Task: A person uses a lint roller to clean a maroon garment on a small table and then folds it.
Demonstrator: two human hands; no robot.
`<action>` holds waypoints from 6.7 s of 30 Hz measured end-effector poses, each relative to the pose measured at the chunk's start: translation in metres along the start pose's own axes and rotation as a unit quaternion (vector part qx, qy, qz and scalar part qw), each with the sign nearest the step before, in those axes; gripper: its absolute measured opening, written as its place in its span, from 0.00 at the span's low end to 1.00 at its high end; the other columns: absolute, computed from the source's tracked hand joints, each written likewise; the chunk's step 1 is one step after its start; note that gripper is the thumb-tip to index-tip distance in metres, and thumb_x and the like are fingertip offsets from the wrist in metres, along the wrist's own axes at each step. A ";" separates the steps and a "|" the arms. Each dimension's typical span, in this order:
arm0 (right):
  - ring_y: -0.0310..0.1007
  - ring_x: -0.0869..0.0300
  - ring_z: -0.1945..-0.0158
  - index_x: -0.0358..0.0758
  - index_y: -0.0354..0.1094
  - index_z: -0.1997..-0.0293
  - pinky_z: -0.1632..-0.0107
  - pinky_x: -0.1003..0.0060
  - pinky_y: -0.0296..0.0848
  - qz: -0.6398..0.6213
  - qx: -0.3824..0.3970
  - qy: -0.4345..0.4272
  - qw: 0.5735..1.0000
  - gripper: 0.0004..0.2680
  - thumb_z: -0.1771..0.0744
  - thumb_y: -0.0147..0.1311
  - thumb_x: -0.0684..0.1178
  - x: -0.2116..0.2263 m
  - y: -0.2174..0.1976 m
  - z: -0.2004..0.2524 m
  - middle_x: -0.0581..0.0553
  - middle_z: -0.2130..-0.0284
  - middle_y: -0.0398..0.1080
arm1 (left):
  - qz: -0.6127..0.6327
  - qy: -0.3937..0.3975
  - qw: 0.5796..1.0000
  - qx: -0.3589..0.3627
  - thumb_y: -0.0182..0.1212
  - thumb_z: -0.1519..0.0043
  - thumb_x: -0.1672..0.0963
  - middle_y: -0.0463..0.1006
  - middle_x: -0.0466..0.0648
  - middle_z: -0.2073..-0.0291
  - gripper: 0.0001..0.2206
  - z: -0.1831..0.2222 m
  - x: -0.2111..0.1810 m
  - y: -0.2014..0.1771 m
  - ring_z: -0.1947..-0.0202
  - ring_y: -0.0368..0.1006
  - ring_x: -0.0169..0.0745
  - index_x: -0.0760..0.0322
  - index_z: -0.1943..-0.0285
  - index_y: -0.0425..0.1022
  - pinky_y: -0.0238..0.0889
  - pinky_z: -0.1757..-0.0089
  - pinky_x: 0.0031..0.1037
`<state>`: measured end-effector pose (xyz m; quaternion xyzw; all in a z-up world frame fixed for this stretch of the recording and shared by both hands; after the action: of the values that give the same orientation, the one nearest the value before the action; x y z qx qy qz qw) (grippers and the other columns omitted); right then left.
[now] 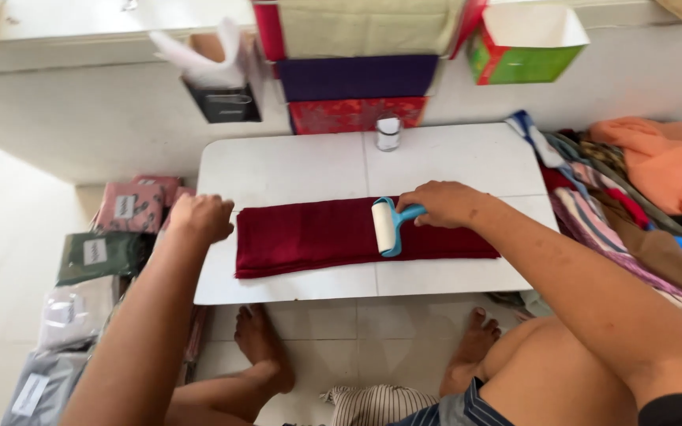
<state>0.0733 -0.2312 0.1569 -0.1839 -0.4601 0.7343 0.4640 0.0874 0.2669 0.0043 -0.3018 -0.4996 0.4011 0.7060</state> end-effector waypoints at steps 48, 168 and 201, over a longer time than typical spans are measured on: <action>0.77 0.48 0.52 0.72 0.64 0.34 0.50 0.50 0.77 0.136 -0.011 0.006 0.991 0.16 0.31 0.48 0.57 0.055 -0.023 -0.050 0.47 0.57 0.74 | 0.138 -0.034 0.990 -0.002 0.60 0.41 0.56 0.86 0.45 0.59 0.12 0.001 -0.026 -0.021 0.55 0.81 0.47 0.55 0.50 0.85 0.70 0.66 0.45; 0.72 0.49 0.49 0.37 0.69 0.42 0.51 0.54 0.73 -0.571 -0.334 0.278 0.696 0.20 0.31 0.59 0.63 -0.115 0.149 0.011 0.35 0.54 0.74 | 0.412 -0.139 0.882 -0.180 0.44 0.31 0.44 0.52 0.59 0.23 0.31 0.112 -0.178 -0.076 0.22 0.44 0.57 0.57 0.20 0.53 0.24 0.29 0.57; 0.80 0.46 0.60 0.41 0.61 0.43 0.61 0.54 0.81 -0.556 -0.228 0.003 0.799 0.13 0.29 0.49 0.56 0.070 0.070 -0.050 0.31 0.55 0.75 | 0.928 -0.081 0.337 0.140 0.43 0.36 0.33 0.43 0.63 0.21 0.44 0.106 -0.210 -0.160 0.22 0.35 0.68 0.56 0.17 0.43 0.28 0.34 0.67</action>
<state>0.0370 -0.1567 0.0837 0.0013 -0.6358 0.2237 0.7387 -0.0082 0.0084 0.0730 -0.4340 0.1106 0.8843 -0.1324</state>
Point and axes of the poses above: each hand's wrist, its own z-axis away from the middle knuckle, its own y-axis out of the palm, x = y × z, the point moved 1 cm from there along -z, towards the middle knuckle
